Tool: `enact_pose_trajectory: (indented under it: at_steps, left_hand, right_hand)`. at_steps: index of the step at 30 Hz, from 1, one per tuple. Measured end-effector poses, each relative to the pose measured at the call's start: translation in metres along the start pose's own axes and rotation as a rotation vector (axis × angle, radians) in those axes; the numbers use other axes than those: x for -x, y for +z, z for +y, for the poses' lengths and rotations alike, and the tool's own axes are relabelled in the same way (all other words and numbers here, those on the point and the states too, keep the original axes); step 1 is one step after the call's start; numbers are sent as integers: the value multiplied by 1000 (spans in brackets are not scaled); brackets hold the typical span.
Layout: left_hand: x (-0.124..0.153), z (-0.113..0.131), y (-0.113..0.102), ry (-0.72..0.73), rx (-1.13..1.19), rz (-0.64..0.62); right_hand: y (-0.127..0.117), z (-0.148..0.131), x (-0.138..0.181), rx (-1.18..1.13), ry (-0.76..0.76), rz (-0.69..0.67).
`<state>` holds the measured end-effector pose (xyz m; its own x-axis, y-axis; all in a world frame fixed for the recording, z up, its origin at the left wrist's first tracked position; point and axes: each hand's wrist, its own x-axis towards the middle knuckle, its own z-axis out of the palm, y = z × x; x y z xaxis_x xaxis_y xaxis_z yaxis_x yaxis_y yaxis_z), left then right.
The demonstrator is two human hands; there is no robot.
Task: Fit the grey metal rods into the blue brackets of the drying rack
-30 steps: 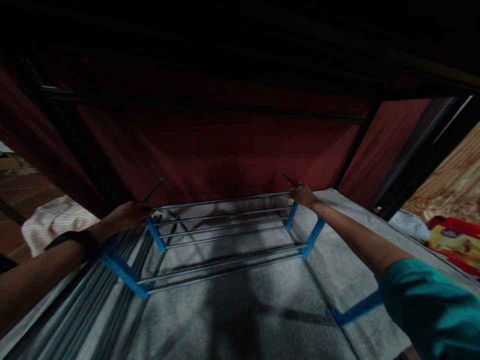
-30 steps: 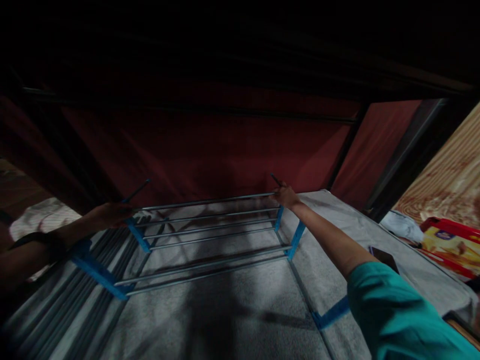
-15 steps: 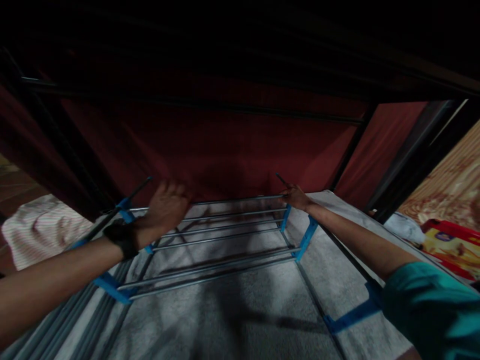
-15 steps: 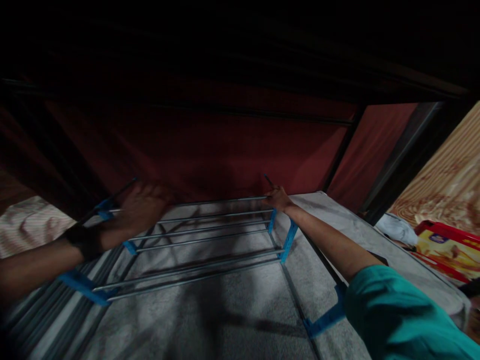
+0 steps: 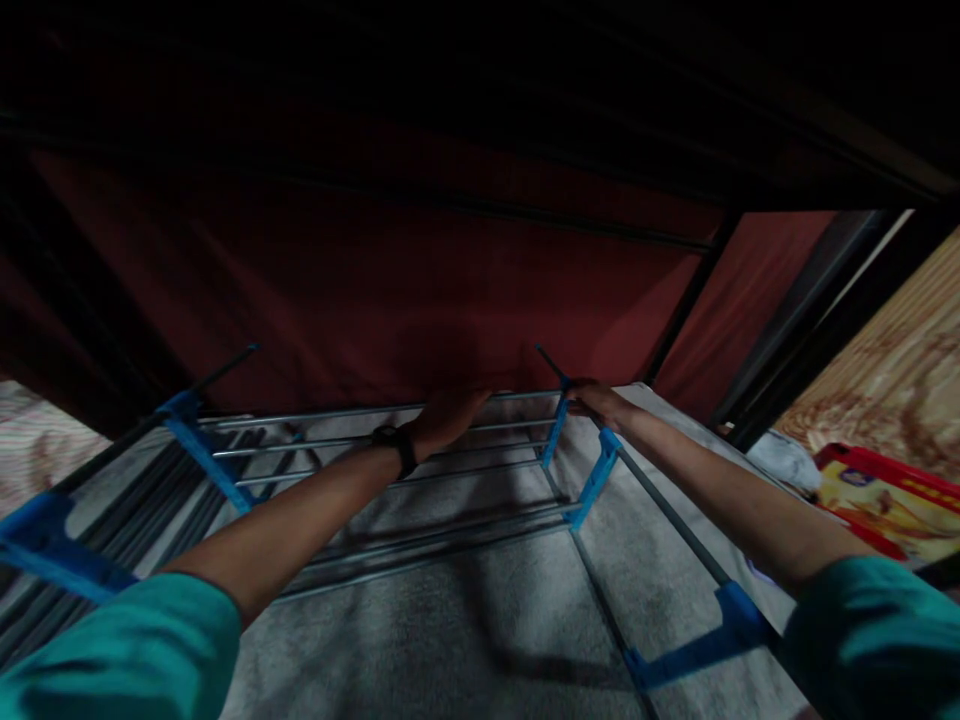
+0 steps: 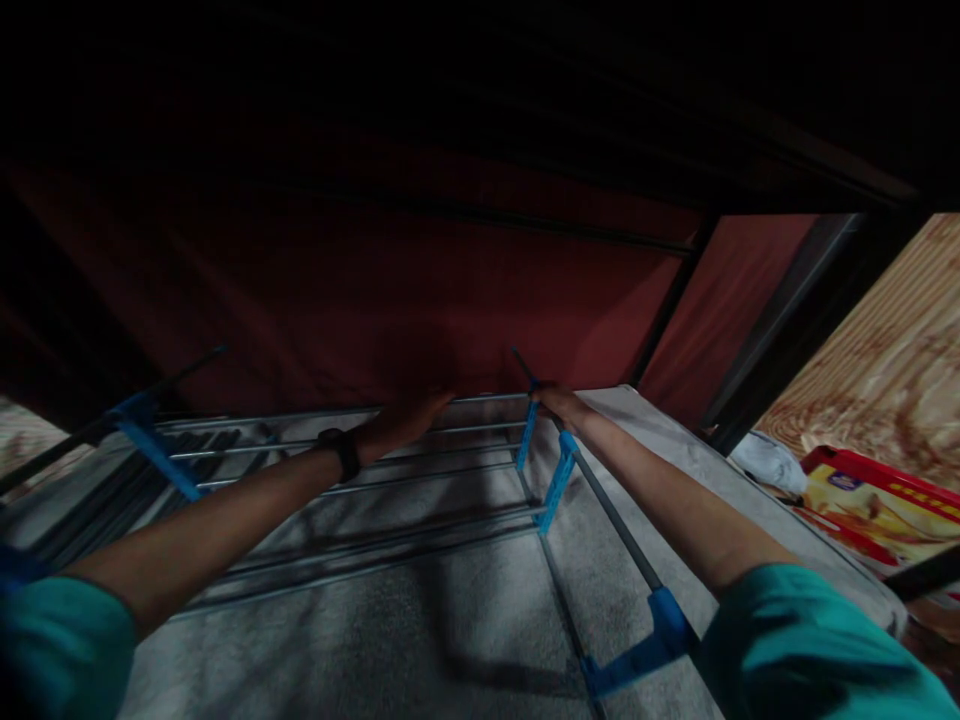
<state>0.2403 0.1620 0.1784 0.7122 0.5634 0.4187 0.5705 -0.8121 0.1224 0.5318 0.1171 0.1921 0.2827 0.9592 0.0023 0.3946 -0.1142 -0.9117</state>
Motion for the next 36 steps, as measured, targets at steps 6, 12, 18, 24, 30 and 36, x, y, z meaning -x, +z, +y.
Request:
enact_pose_trajectory:
  at_steps: [6,12,18,24,30,36]
  left_hand:
    - [1,3,-2,0,-18,3]
    - [2,4,0,1,-20,13]
    - [6,3,5,-28,-66,-6]
    - [4,4,3,2,-62,4]
    - [6,-4,-4,-70,-165,-17]
    - [6,5,-9,-47,-165,-41]
  right_hand:
    - [1,11,-5,-42,-61,-65]
    - [-1,14,-3,-18,-135,-95]
    - [-1,23,-14,118,-133,-130]
    - [0,25,-19,147,-157,-117]
    - [0,20,-11,122,-194,-59]
    - [2,8,0,182,-243,-43]
